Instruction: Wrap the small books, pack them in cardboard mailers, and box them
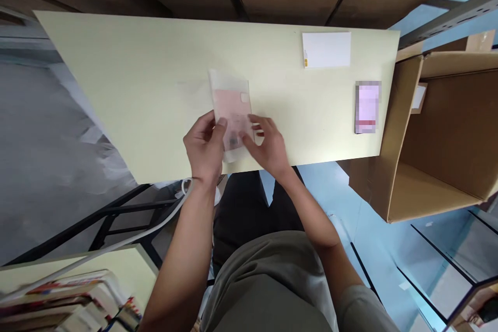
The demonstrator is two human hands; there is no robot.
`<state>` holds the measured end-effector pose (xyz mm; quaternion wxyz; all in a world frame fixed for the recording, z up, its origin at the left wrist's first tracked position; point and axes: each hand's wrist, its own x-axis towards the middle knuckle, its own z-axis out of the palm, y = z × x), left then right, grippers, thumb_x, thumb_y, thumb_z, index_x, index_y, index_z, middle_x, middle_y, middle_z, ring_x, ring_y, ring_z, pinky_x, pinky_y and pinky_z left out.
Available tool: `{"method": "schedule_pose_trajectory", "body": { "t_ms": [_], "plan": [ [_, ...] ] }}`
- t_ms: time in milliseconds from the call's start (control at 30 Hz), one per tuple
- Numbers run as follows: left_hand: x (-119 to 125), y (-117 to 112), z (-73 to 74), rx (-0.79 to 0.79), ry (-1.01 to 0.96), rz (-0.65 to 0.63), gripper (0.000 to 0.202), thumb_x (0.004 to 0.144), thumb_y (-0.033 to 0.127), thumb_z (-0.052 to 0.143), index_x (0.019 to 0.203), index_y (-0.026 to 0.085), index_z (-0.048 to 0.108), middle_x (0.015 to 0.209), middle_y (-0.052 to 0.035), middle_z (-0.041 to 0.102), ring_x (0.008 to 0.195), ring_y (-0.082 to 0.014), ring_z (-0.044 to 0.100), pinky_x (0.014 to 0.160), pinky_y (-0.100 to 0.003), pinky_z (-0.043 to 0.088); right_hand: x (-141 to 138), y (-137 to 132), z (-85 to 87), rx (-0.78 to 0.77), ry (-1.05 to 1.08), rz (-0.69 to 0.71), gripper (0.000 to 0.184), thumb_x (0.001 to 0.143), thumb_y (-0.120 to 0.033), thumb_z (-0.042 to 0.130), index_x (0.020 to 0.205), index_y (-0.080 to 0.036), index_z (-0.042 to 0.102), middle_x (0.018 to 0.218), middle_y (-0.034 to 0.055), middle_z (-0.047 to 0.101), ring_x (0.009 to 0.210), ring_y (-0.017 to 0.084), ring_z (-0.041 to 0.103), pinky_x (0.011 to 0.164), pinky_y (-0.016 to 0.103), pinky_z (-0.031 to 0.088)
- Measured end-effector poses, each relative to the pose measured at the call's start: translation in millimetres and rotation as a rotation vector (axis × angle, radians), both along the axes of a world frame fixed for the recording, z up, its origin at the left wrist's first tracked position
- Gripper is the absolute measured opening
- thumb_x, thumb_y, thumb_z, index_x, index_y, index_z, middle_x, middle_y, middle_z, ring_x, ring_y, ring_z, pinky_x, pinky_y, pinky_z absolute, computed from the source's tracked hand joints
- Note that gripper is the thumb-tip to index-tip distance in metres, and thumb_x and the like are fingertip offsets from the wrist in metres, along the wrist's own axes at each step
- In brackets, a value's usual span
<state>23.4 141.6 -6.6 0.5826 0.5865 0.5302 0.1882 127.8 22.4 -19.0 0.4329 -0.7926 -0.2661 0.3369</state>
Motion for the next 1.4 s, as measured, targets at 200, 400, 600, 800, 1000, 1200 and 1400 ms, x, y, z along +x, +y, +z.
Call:
{"method": "schedule_pose_trajectory", "body": {
  "t_ms": [200, 400, 600, 800, 1000, 1200, 1400],
  "plan": [
    [-23.2, 10.6, -45.2, -0.129, 0.002, 0.045, 0.045, 0.102, 0.067, 0.073, 0.12, 0.026, 0.08, 0.083, -0.0023, 0.069, 0.078, -0.0184, 0.07, 0.069, -0.03, 0.059, 4.8, 2.5, -31.9, -0.157, -0.111, -0.018, 0.03, 0.111, -0.025, 0.063, 0.14, -0.024, 0.072, 0.121, 0.0095, 0.076, 0.095, 0.019, 0.076, 0.092, 0.038, 0.068],
    [-19.5, 0.9, -53.9, -0.043, 0.112, 0.122, 0.03, 0.107, 0.055, 0.069, 0.114, 0.026, 0.067, 0.085, -0.0001, 0.065, 0.074, -0.0158, 0.064, 0.067, -0.028, 0.057, -4.5, 9.0, -29.1, -0.184, -0.171, -0.045, 0.032, 0.111, -0.022, 0.059, 0.139, -0.025, 0.074, 0.12, 0.0104, 0.074, 0.096, 0.021, 0.074, 0.09, 0.039, 0.066],
    [-18.1, -3.1, -49.9, 0.298, 0.296, 0.064, 0.008, 0.105, 0.03, 0.069, 0.11, 0.025, 0.072, 0.109, -0.0095, 0.07, 0.1, -0.0244, 0.068, 0.095, -0.041, 0.06, -12.6, 9.9, -33.6, -0.199, -0.202, -0.095, 0.034, 0.11, -0.021, 0.058, 0.141, -0.027, 0.074, 0.121, 0.0122, 0.071, 0.101, 0.023, 0.072, 0.092, 0.041, 0.065],
    [-23.0, -6.6, -49.6, 0.365, 0.339, 0.001, 0.017, 0.105, 0.021, 0.064, 0.116, 0.025, 0.076, 0.105, -0.0094, 0.076, 0.103, -0.0291, 0.068, 0.107, -0.049, 0.054, -16.0, 12.5, -36.7, -0.196, -0.178, -0.144, 0.029, 0.11, -0.027, 0.063, 0.138, -0.024, 0.07, 0.117, 0.0113, 0.07, 0.104, 0.024, 0.071, 0.096, 0.043, 0.065],
    [-27.3, -0.6, -48.7, 0.289, 0.258, 0.037, 0.019, 0.103, 0.024, 0.069, 0.117, 0.023, 0.081, 0.112, -0.01, 0.076, 0.098, -0.024, 0.072, 0.097, -0.041, 0.06, -23.7, 19.3, -10.8, -0.131, -0.146, -0.156, 0.02, 0.114, -0.032, 0.062, 0.132, -0.027, 0.065, 0.127, 0.011, 0.071, 0.102, 0.02, 0.072, 0.087, 0.037, 0.066],
    [-32.4, 14.2, -26.4, 0.036, 0.083, 0.083, 0.025, 0.107, 0.048, 0.073, 0.108, 0.024, 0.081, 0.106, -0.0071, 0.08, 0.102, -0.0216, 0.077, 0.091, -0.034, 0.063, -59.0, 42.5, 39.6, -0.063, -0.136, -0.059, 0.027, 0.119, -0.036, 0.054, 0.145, -0.031, 0.06, 0.136, 0.0119, 0.069, 0.107, 0.023, 0.076, 0.089, 0.041, 0.07],
    [-53.4, 33.0, -9.4, -0.022, 0.01, 0.078, 0.041, 0.106, 0.066, 0.072, 0.099, 0.026, 0.079, 0.092, -0.0042, 0.075, 0.099, -0.0212, 0.075, 0.087, -0.033, 0.064, -72.8, 53.3, 24.7, -0.017, -0.135, 0.078, 0.027, 0.123, -0.039, 0.048, 0.142, -0.03, 0.065, 0.138, 0.0114, 0.071, 0.111, 0.021, 0.079, 0.096, 0.038, 0.07]
  ]
}}
